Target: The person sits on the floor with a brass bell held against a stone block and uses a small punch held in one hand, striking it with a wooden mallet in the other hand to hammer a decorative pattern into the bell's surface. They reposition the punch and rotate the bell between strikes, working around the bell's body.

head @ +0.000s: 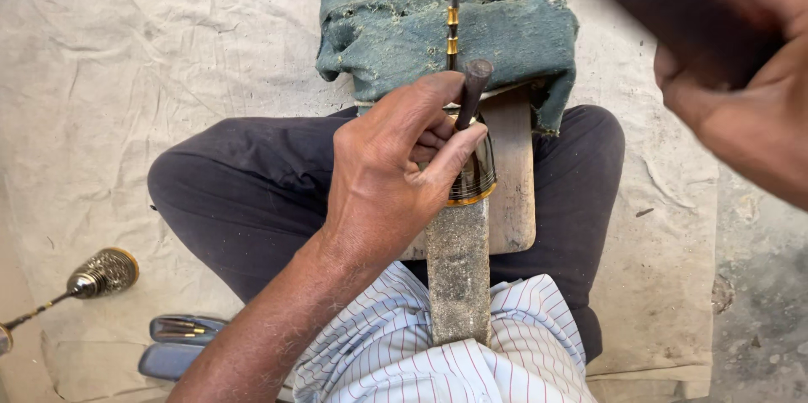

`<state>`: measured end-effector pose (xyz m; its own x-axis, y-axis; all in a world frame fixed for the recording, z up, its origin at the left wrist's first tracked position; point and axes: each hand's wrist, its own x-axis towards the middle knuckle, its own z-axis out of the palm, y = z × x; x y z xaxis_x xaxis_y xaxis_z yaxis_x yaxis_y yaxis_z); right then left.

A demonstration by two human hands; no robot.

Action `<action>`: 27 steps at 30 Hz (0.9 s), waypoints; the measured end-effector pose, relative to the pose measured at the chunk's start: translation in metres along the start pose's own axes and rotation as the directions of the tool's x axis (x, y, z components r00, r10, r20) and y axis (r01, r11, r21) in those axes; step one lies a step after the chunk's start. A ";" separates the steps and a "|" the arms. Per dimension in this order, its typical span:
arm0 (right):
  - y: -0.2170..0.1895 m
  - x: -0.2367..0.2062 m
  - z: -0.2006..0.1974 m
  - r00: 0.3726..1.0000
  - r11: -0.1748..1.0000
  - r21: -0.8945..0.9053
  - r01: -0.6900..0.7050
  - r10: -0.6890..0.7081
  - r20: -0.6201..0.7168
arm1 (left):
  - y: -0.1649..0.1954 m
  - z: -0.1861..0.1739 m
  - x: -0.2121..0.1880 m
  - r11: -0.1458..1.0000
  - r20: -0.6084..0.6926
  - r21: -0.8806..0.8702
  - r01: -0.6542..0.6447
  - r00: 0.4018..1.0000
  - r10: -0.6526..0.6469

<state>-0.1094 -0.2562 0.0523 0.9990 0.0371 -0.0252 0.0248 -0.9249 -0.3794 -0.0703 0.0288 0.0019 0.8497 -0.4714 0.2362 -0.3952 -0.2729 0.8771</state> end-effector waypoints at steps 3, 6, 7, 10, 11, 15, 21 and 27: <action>-0.018 0.011 -0.012 0.980 0.970 -0.233 -0.063 0.105 0.171 | 0.000 0.001 -0.004 0.999 -0.024 -0.009 0.044 0.999 -0.044; -0.026 0.019 -0.015 0.993 0.989 -0.109 0.099 -0.090 0.077 | 0.000 0.001 -0.004 0.998 -0.032 -0.032 0.057 0.998 -0.058; -0.024 0.018 -0.014 0.988 0.980 -0.131 0.149 -0.143 0.055 | 0.001 0.002 -0.004 0.997 -0.047 -0.052 0.065 0.997 -0.067; -0.004 0.007 -0.001 0.989 0.972 -0.182 0.147 -0.144 0.030 | 0.001 0.001 -0.005 0.999 -0.057 -0.036 0.021 0.998 -0.023; 0.005 -0.003 0.003 0.994 0.963 -0.250 0.097 -0.082 0.070 | 0.000 0.001 -0.006 0.999 -0.058 -0.031 0.024 0.998 -0.026; 0.048 -0.029 0.009 0.973 0.874 -0.482 -0.051 0.152 0.174 | -0.006 0.005 -0.006 0.996 -0.069 -0.084 0.039 0.997 -0.045; 0.054 -0.034 0.006 0.999 0.975 -0.218 0.032 -0.029 0.014 | -0.012 0.014 -0.012 0.998 -0.138 -0.059 0.025 0.990 -0.033; 0.031 -0.020 -0.004 0.999 0.983 -0.184 0.031 -0.028 0.018 | -0.006 0.020 -0.014 0.996 -0.188 -0.037 0.083 0.978 -0.088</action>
<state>-0.1280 -0.2874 0.0447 0.9971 0.0696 -0.0316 0.0618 -0.9771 -0.2037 -0.0866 0.0206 -0.0152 0.9318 -0.2790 0.2322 -0.3102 -0.2803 0.9084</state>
